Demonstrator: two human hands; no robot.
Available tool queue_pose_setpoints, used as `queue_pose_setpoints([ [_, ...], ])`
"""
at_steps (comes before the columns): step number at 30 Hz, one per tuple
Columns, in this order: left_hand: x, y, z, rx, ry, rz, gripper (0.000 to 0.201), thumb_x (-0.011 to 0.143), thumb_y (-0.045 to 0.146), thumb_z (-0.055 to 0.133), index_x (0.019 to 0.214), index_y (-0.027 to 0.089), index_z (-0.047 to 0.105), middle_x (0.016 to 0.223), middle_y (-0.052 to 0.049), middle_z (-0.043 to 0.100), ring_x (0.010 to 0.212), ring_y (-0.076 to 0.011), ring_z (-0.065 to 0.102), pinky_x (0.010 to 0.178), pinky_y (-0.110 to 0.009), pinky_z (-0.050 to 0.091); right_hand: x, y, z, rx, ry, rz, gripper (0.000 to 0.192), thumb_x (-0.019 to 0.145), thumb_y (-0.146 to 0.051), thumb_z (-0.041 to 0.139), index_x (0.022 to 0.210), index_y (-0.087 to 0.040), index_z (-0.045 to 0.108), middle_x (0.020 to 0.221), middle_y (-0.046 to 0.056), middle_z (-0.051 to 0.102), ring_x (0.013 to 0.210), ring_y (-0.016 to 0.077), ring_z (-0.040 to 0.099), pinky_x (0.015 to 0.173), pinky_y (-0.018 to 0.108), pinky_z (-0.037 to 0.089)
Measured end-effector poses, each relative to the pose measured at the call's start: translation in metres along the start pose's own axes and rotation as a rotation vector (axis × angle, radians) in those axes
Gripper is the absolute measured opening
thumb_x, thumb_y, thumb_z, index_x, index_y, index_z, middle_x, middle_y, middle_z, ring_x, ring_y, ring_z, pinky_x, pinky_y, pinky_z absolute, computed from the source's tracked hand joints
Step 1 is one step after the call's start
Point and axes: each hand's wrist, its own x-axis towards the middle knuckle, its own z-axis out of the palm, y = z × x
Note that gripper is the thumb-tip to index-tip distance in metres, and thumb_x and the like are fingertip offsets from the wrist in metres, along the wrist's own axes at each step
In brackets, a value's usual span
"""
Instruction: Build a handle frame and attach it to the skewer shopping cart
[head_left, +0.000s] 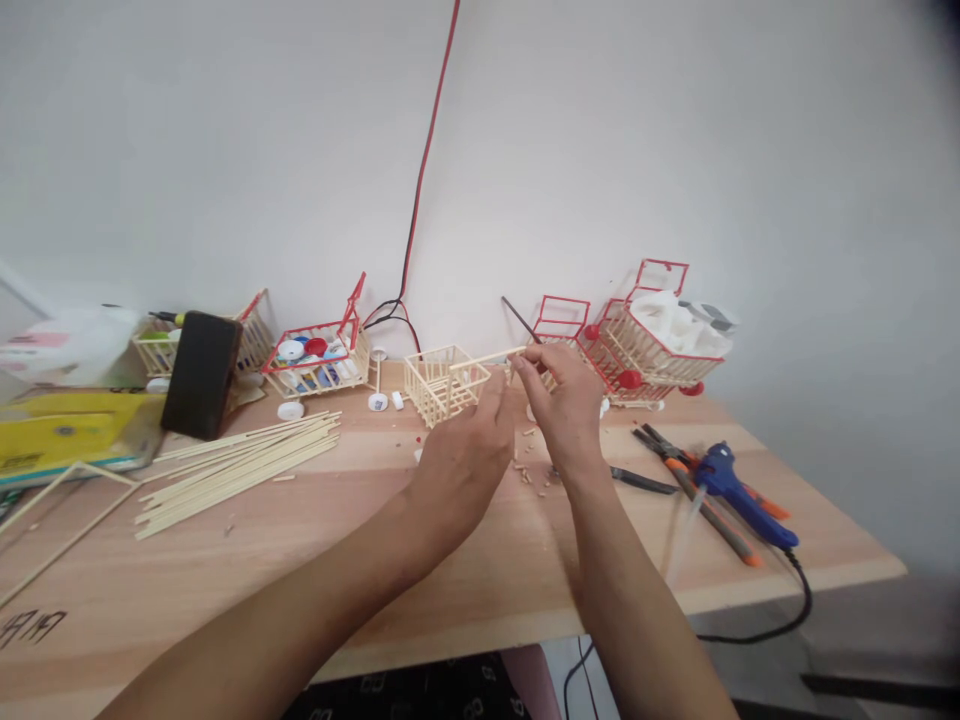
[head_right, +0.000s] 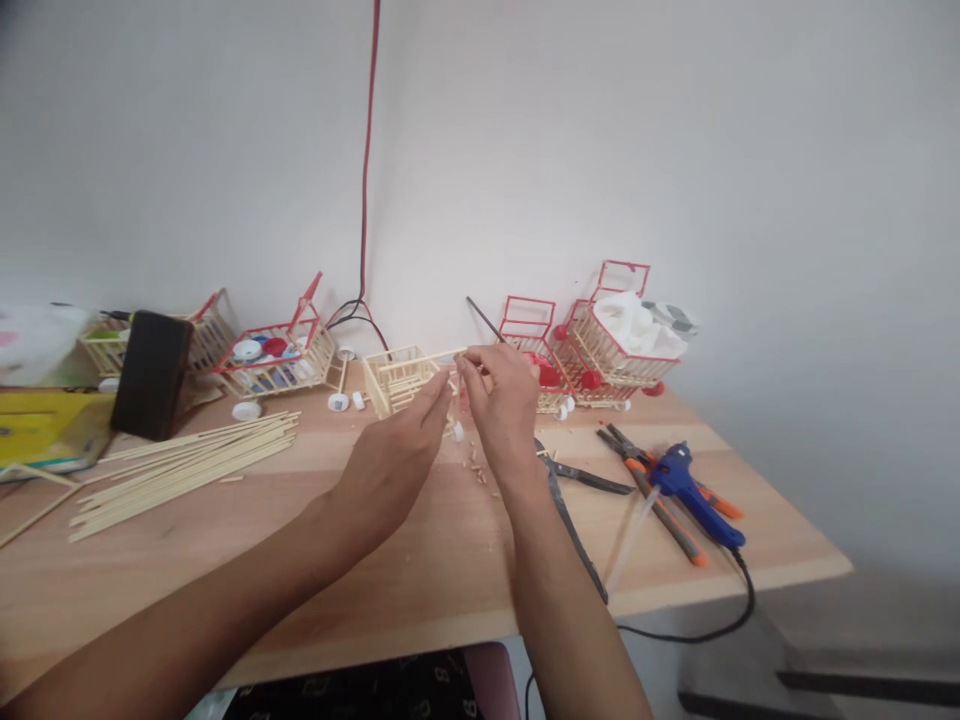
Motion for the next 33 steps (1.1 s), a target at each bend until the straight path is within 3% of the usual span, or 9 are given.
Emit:
queue_pose_setpoints([
  [5, 0.0008, 0.0008, -0.0019, 0.018, -0.048, -0.007, 0.058, 0.089, 0.001, 0.038, 0.145, 0.009, 0.031, 0.151, -0.02, 0.034, 0.085, -0.0178, 0.071, 0.067, -0.029, 0.061, 0.0006, -0.0007, 0.0004, -0.009, 0.001, -0.004, 0.01, 0.087, -0.024, 0.058, 0.082, -0.02, 0.065, 0.081, 0.002, 0.064, 0.078, 0.0171, 0.057, 0.076, 0.032, 0.041],
  [14, -0.0015, 0.0033, -0.0033, 0.094, 0.0, -0.029, 0.056, 0.09, 0.004, 0.042, 0.145, 0.013, 0.036, 0.148, -0.022, 0.038, 0.068, -0.0157, 0.07, 0.053, -0.027, 0.059, 0.0013, -0.0022, -0.0011, -0.036, 0.002, -0.015, 0.011, 0.087, -0.023, 0.057, 0.079, -0.02, 0.063, 0.08, 0.003, 0.065, 0.08, 0.0181, 0.058, 0.076, 0.032, 0.042],
  [33, -0.001, 0.0056, -0.0044, 0.133, -0.009, -0.048, 0.052, 0.089, 0.003, 0.038, 0.141, 0.012, 0.042, 0.149, -0.02, 0.037, 0.062, -0.0161, 0.068, 0.048, -0.03, 0.058, 0.0011, -0.0026, -0.0033, -0.048, -0.008, -0.013, 0.011, 0.087, -0.022, 0.058, 0.077, -0.019, 0.062, 0.08, 0.003, 0.065, 0.076, 0.0174, 0.057, 0.074, 0.032, 0.04],
])
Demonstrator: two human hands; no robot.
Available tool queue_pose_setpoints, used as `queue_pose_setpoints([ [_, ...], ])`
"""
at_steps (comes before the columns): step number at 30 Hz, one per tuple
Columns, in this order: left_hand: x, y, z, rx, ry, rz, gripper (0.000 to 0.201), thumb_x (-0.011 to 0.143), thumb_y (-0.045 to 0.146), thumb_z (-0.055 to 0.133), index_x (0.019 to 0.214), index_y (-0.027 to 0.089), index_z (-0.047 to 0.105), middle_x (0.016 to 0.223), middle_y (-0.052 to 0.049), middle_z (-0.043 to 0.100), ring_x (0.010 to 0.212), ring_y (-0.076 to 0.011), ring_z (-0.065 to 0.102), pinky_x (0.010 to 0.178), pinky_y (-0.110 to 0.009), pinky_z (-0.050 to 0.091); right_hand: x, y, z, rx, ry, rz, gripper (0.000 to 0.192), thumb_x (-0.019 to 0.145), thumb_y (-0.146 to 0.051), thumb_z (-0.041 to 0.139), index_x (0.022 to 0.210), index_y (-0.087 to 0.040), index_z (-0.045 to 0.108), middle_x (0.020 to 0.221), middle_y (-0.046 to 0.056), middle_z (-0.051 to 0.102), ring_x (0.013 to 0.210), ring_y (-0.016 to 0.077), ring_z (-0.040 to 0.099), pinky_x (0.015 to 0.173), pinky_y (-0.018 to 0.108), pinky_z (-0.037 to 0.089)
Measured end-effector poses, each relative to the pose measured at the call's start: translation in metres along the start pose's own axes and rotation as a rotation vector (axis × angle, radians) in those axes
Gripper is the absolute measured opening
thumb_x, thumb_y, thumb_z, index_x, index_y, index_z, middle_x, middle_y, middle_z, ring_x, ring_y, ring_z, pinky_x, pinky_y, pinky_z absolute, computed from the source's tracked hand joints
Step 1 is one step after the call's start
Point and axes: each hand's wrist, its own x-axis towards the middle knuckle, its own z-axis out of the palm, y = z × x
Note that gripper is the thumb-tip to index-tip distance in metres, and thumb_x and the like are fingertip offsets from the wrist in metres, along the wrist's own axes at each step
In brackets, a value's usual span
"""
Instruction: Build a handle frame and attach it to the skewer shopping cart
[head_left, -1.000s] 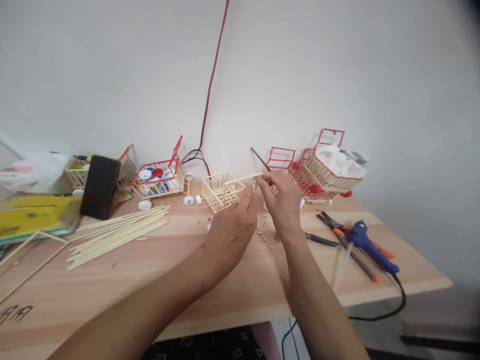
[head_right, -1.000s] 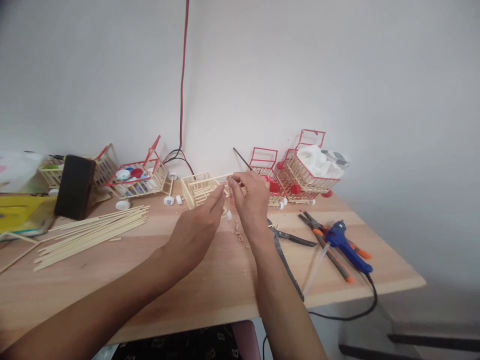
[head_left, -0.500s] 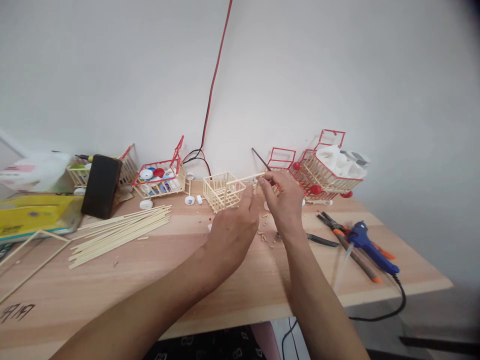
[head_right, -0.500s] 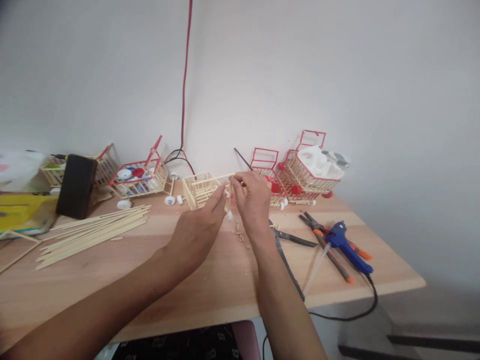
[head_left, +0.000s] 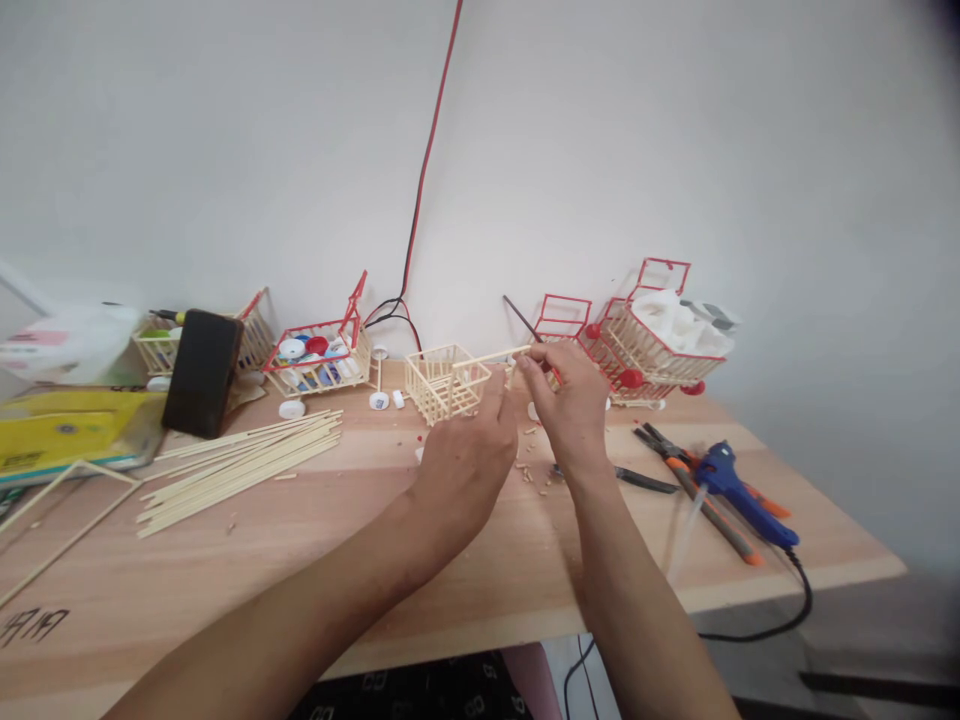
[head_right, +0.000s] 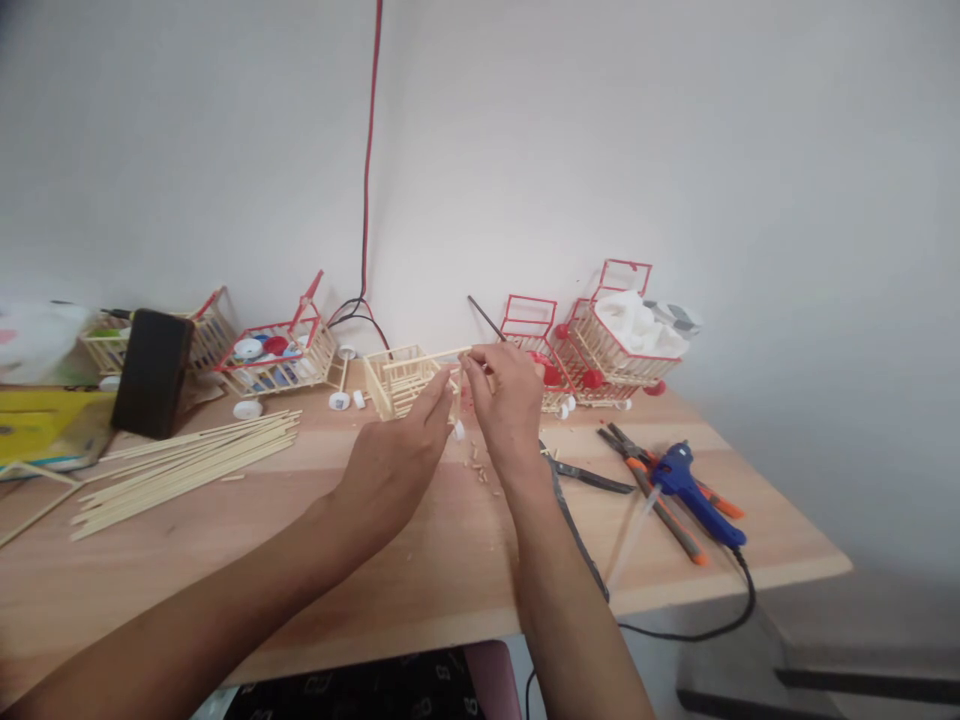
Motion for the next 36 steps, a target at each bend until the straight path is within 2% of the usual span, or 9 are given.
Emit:
queue_pose_setpoints([
  [10, -0.0009, -0.0012, 0.0034, -0.024, 0.034, 0.002, 0.053, 0.089, 0.004, 0.042, 0.142, 0.014, 0.041, 0.148, -0.021, 0.038, 0.061, -0.0156, 0.068, 0.048, -0.029, 0.057, -0.0007, 0.0037, 0.0032, 0.018, 0.01, -0.013, 0.012, 0.087, -0.024, 0.056, 0.078, -0.02, 0.062, 0.078, 0.003, 0.063, 0.074, 0.0176, 0.056, 0.073, 0.032, 0.042],
  [36, -0.0003, 0.0, 0.0025, -0.039, 0.015, -0.008, 0.051, 0.089, 0.005, 0.045, 0.139, 0.013, 0.043, 0.147, -0.022, 0.04, 0.062, -0.017, 0.068, 0.048, -0.031, 0.057, -0.0019, 0.0042, 0.0028, 0.008, 0.003, -0.014, 0.012, 0.088, -0.025, 0.056, 0.078, -0.021, 0.062, 0.075, 0.002, 0.063, 0.073, 0.0176, 0.056, 0.071, 0.031, 0.042],
])
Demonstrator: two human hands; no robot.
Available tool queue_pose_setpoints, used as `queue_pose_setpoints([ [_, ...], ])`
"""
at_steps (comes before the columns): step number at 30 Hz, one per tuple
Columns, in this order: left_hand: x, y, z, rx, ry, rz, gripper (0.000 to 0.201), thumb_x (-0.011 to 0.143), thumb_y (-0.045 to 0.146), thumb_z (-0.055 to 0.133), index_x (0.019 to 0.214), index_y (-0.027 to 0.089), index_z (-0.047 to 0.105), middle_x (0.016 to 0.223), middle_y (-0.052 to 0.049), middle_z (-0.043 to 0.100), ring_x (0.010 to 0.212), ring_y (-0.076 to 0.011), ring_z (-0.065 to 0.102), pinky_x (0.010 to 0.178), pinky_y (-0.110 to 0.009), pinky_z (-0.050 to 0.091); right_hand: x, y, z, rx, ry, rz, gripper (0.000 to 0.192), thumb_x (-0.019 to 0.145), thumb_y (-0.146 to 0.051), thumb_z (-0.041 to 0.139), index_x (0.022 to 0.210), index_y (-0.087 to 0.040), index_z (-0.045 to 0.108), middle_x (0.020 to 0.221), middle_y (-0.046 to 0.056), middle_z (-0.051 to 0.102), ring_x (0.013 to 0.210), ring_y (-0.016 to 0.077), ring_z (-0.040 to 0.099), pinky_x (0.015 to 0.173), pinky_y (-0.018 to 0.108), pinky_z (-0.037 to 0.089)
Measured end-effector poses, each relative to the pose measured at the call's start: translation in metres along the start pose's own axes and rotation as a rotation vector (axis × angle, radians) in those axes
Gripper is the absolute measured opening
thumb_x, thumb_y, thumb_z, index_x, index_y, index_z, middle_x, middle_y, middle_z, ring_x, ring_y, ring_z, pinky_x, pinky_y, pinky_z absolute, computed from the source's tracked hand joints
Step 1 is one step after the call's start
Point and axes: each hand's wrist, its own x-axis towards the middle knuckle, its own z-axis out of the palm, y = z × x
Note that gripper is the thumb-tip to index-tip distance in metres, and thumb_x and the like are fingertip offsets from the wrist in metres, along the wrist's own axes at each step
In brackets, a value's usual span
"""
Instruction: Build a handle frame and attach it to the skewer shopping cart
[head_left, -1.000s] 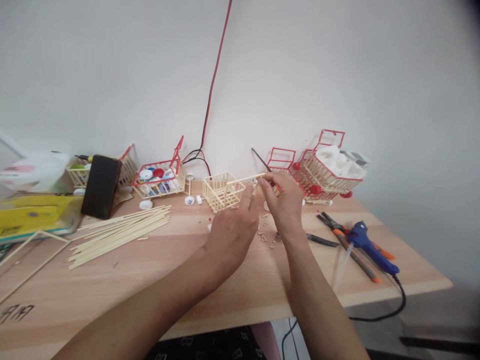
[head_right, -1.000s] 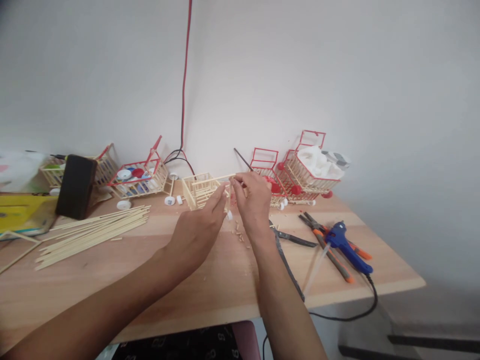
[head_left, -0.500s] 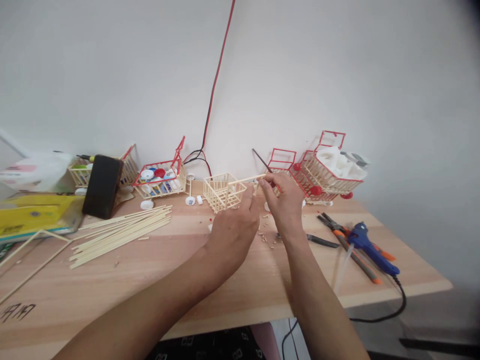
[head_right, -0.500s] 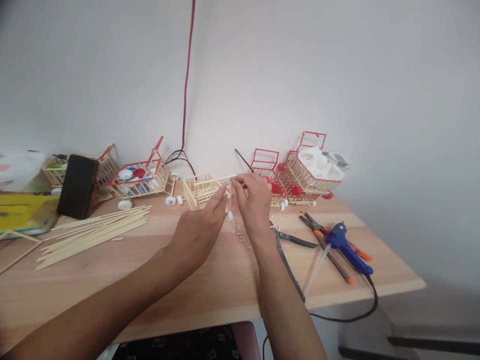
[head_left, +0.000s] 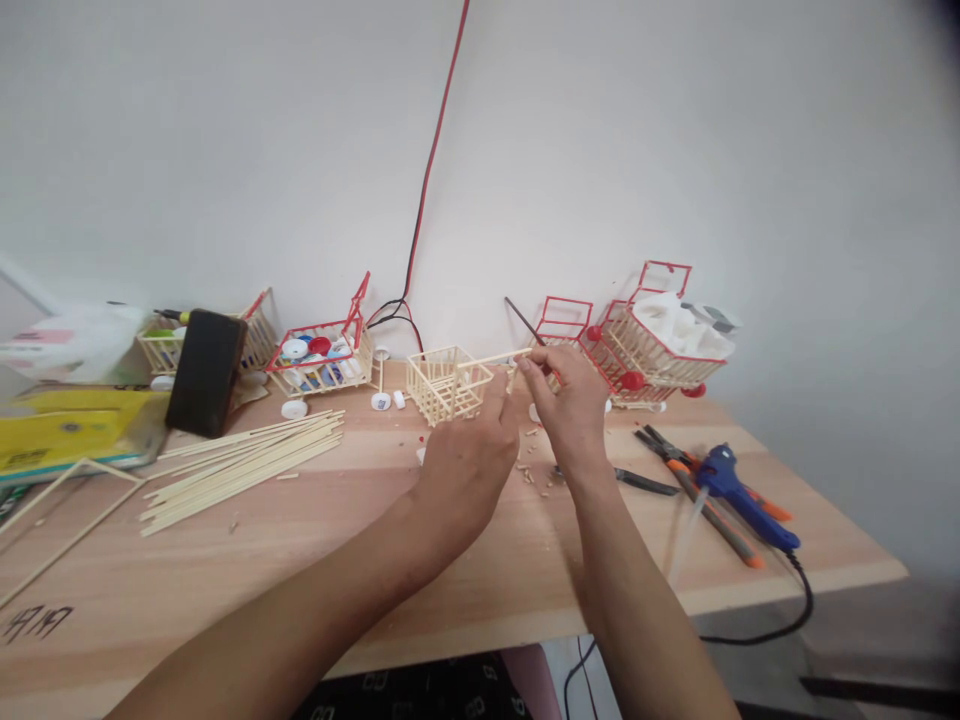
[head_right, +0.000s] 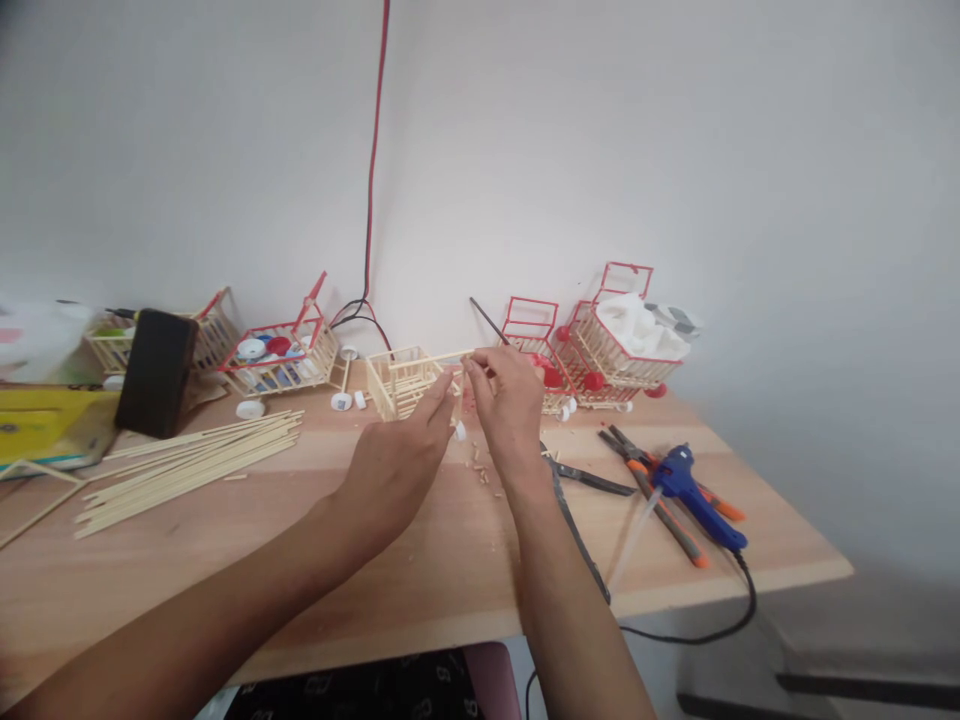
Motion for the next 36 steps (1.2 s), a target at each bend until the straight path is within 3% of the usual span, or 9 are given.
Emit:
queue_pose_setpoints([
  [4, -0.009, -0.004, 0.004, -0.086, 0.111, 0.069, 0.041, 0.09, 0.007, 0.042, 0.13, 0.012, 0.052, 0.143, -0.019, 0.046, 0.068, -0.0176, 0.07, 0.047, -0.029, 0.055, 0.001, -0.001, -0.001, -0.009, 0.001, -0.003, 0.013, 0.088, -0.024, 0.055, 0.077, -0.02, 0.062, 0.076, 0.002, 0.063, 0.073, 0.0174, 0.056, 0.071, 0.031, 0.042],
  [7, -0.022, -0.016, 0.004, -0.283, 0.38, 0.181, 0.032, 0.093, 0.01, 0.039, 0.117, 0.014, 0.06, 0.13, -0.011, 0.061, 0.093, -0.0174, 0.068, 0.071, -0.028, 0.058, 0.001, -0.001, -0.002, 0.0, 0.004, 0.001, 0.013, 0.088, -0.024, 0.056, 0.077, -0.021, 0.062, 0.076, 0.002, 0.063, 0.073, 0.0172, 0.055, 0.071, 0.031, 0.042],
  [9, -0.03, -0.028, 0.001, -0.466, 0.511, 0.141, 0.028, 0.093, 0.011, 0.043, 0.111, 0.018, 0.062, 0.117, -0.006, 0.068, 0.104, -0.0143, 0.064, 0.087, -0.027, 0.054, 0.001, -0.002, -0.002, 0.01, 0.008, 0.003, 0.013, 0.087, -0.024, 0.056, 0.077, -0.02, 0.062, 0.075, 0.002, 0.063, 0.072, 0.0169, 0.055, 0.071, 0.031, 0.042],
  [12, -0.032, -0.055, 0.002, -0.615, 0.586, -0.061, 0.021, 0.089, 0.01, 0.049, 0.1, 0.018, 0.066, 0.101, -0.005, 0.07, 0.092, -0.0126, 0.064, 0.08, -0.024, 0.053, 0.001, -0.002, -0.001, 0.022, 0.017, 0.004, 0.013, 0.087, -0.024, 0.056, 0.077, -0.02, 0.063, 0.074, 0.002, 0.063, 0.071, 0.0166, 0.055, 0.07, 0.031, 0.042],
  [15, -0.025, -0.087, 0.015, -0.611, 0.467, -0.166, 0.024, 0.086, 0.008, 0.051, 0.101, 0.017, 0.067, 0.1, -0.006, 0.067, 0.079, -0.0124, 0.062, 0.069, -0.025, 0.052, 0.001, -0.003, -0.001, 0.039, 0.028, 0.012, 0.013, 0.087, -0.025, 0.057, 0.079, -0.019, 0.064, 0.076, 0.002, 0.064, 0.072, 0.0167, 0.056, 0.071, 0.031, 0.042],
  [17, -0.017, -0.108, 0.03, -0.593, 0.35, -0.122, 0.026, 0.085, 0.008, 0.052, 0.105, 0.017, 0.067, 0.102, -0.006, 0.065, 0.084, -0.0142, 0.062, 0.073, -0.027, 0.052, 0.001, -0.003, 0.0, 0.048, 0.032, 0.015, 0.013, 0.087, -0.026, 0.057, 0.08, -0.02, 0.065, 0.077, 0.002, 0.064, 0.072, 0.0166, 0.056, 0.071, 0.031, 0.043],
  [21, -0.003, -0.136, 0.056, -0.561, 0.283, 0.08, 0.028, 0.087, 0.013, 0.052, 0.11, 0.02, 0.066, 0.111, -0.008, 0.062, 0.103, -0.0197, 0.059, 0.087, -0.035, 0.049, 0.0, -0.002, 0.001, 0.05, 0.039, 0.017, 0.012, 0.087, -0.027, 0.058, 0.082, -0.019, 0.067, 0.079, 0.003, 0.066, 0.073, 0.016, 0.056, 0.072, 0.03, 0.043],
  [30, 0.021, -0.147, 0.065, -0.525, 0.217, 0.337, 0.02, 0.091, 0.019, 0.051, 0.103, 0.018, 0.068, 0.108, -0.01, 0.066, 0.099, -0.0206, 0.06, 0.086, -0.035, 0.047, 0.0, -0.002, 0.004, 0.031, 0.04, 0.019, 0.014, 0.087, -0.029, 0.057, 0.08, -0.02, 0.065, 0.075, 0.002, 0.064, 0.07, 0.0158, 0.055, 0.07, 0.03, 0.043],
  [36, 0.026, -0.148, 0.067, -0.523, 0.223, 0.381, 0.019, 0.093, 0.023, 0.051, 0.098, 0.014, 0.067, 0.099, -0.01, 0.07, 0.098, -0.0215, 0.062, 0.085, -0.034, 0.048, 0.0, -0.002, 0.003, 0.023, 0.039, 0.007, 0.016, 0.088, -0.029, 0.056, 0.078, -0.019, 0.064, 0.074, 0.002, 0.063, 0.07, 0.0156, 0.055, 0.07, 0.029, 0.042],
])
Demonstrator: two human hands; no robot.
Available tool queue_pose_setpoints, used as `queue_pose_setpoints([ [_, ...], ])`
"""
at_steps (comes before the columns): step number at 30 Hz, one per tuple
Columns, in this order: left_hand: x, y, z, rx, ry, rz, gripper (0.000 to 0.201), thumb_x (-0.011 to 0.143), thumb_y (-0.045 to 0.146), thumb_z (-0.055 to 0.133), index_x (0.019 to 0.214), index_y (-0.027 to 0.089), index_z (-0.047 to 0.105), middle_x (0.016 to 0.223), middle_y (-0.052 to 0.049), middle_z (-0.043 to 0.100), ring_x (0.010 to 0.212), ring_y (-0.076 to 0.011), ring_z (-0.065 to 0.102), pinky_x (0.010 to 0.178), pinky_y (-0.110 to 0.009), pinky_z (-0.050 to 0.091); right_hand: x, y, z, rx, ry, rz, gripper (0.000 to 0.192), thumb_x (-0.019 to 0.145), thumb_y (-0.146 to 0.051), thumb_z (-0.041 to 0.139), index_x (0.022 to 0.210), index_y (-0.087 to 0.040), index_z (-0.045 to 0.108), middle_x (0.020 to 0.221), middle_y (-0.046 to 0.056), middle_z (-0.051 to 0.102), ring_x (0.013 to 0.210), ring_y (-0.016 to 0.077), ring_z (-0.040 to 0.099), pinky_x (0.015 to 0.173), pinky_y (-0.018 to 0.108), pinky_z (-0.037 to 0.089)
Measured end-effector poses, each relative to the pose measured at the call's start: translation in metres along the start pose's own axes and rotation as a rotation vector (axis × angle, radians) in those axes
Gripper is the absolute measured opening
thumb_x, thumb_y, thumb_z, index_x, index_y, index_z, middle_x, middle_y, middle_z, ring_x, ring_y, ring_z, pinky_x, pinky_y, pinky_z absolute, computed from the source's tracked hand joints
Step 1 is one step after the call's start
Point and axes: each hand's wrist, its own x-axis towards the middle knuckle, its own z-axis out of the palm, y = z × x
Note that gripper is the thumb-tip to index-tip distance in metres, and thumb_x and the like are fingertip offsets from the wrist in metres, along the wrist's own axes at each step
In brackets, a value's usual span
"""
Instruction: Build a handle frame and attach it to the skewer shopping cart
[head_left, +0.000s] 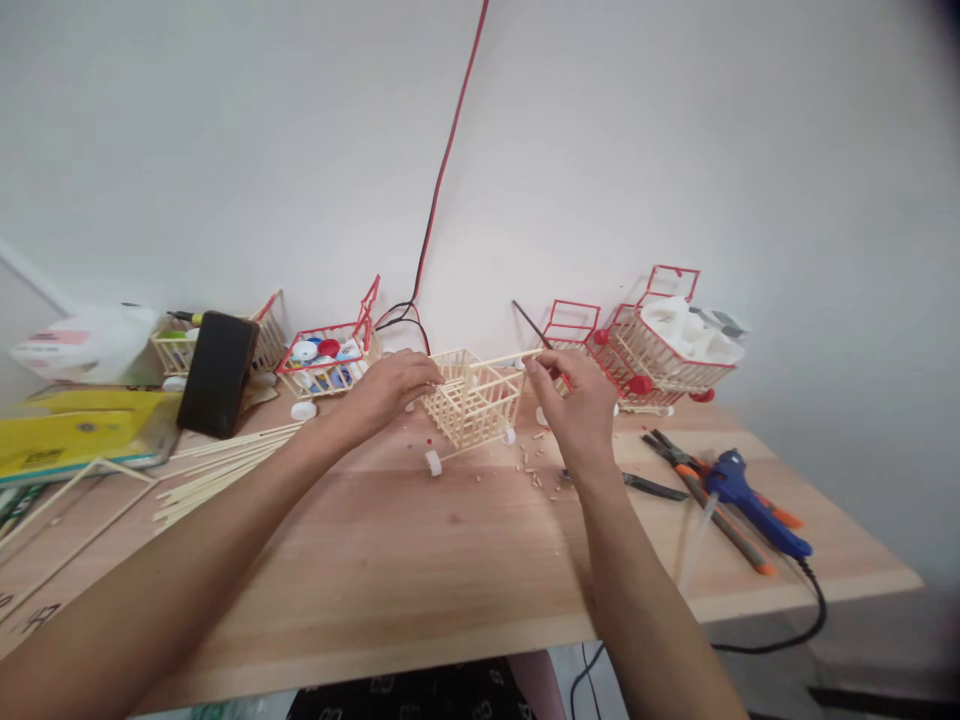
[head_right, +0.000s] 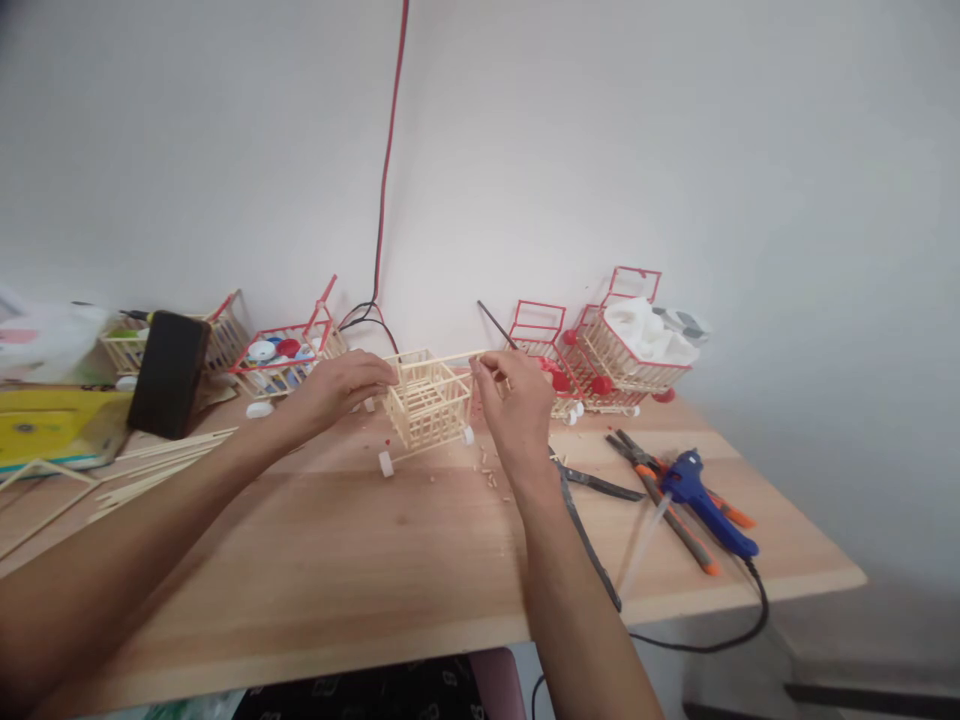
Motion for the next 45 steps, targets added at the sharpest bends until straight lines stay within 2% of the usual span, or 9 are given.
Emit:
queue_pose_setpoints([
  [8, 0.0, 0.005, 0.0, 0.028, -0.001, 0.013, 0.019, 0.094, 0.025, 0.049, 0.092, 0.015, 0.066, 0.093, -0.008, 0.069, 0.092, -0.0197, 0.059, 0.081, -0.031, 0.045, 0.001, 0.003, -0.004, 0.011, -0.027, 0.061, 0.015, 0.087, -0.027, 0.056, 0.079, -0.02, 0.066, 0.078, 0.003, 0.065, 0.072, 0.0166, 0.057, 0.071, 0.03, 0.043],
  [13, 0.0, 0.011, -0.002, 0.029, -0.053, 0.052, 0.018, 0.092, 0.027, 0.053, 0.087, 0.017, 0.067, 0.09, -0.006, 0.069, 0.088, -0.0193, 0.057, 0.081, -0.032, 0.042, 0.002, 0.005, -0.005, 0.02, -0.043, 0.106, 0.015, 0.086, -0.029, 0.057, 0.081, -0.019, 0.067, 0.08, 0.003, 0.067, 0.073, 0.0168, 0.059, 0.072, 0.03, 0.044],
  [20, 0.002, 0.036, -0.013, 0.032, -0.123, 0.072, 0.013, 0.088, 0.023, 0.06, 0.081, 0.016, 0.069, 0.082, -0.004, 0.07, 0.081, -0.0177, 0.058, 0.078, -0.032, 0.04, 0.0, 0.007, -0.008, 0.037, -0.089, 0.152, 0.017, 0.084, -0.029, 0.056, 0.082, -0.018, 0.069, 0.08, 0.004, 0.068, 0.075, 0.0174, 0.06, 0.072, 0.03, 0.043],
  [25, -0.002, 0.056, -0.014, -0.005, -0.12, 0.071, 0.016, 0.089, 0.022, 0.058, 0.078, 0.016, 0.068, 0.079, -0.003, 0.068, 0.079, -0.0169, 0.056, 0.078, -0.031, 0.04, 0.005, 0.012, -0.009, 0.1, -0.149, 0.144, 0.019, 0.084, -0.031, 0.056, 0.081, -0.019, 0.071, 0.08, 0.004, 0.07, 0.076, 0.0176, 0.061, 0.073, 0.03, 0.044],
  [37, -0.016, 0.102, -0.022, 0.036, -0.164, -0.154, 0.018, 0.087, 0.021, 0.06, 0.072, 0.015, 0.067, 0.073, -0.005, 0.064, 0.077, -0.0191, 0.056, 0.069, -0.03, 0.043, 0.023, 0.005, 0.005, 0.33, -0.321, 0.177, 0.018, 0.079, -0.028, 0.059, 0.079, -0.019, 0.074, 0.085, 0.004, 0.074, 0.073, 0.016, 0.062, 0.064, 0.028, 0.045],
  [45, -0.018, 0.127, -0.025, 0.036, -0.211, -0.344, 0.018, 0.087, 0.018, 0.057, 0.072, 0.014, 0.066, 0.073, -0.004, 0.064, 0.069, -0.0171, 0.059, 0.063, -0.029, 0.041, 0.03, 0.001, 0.012, 0.415, -0.411, 0.125, 0.018, 0.08, -0.032, 0.062, 0.08, -0.02, 0.075, 0.086, 0.004, 0.074, 0.078, 0.0163, 0.063, 0.068, 0.028, 0.045],
])
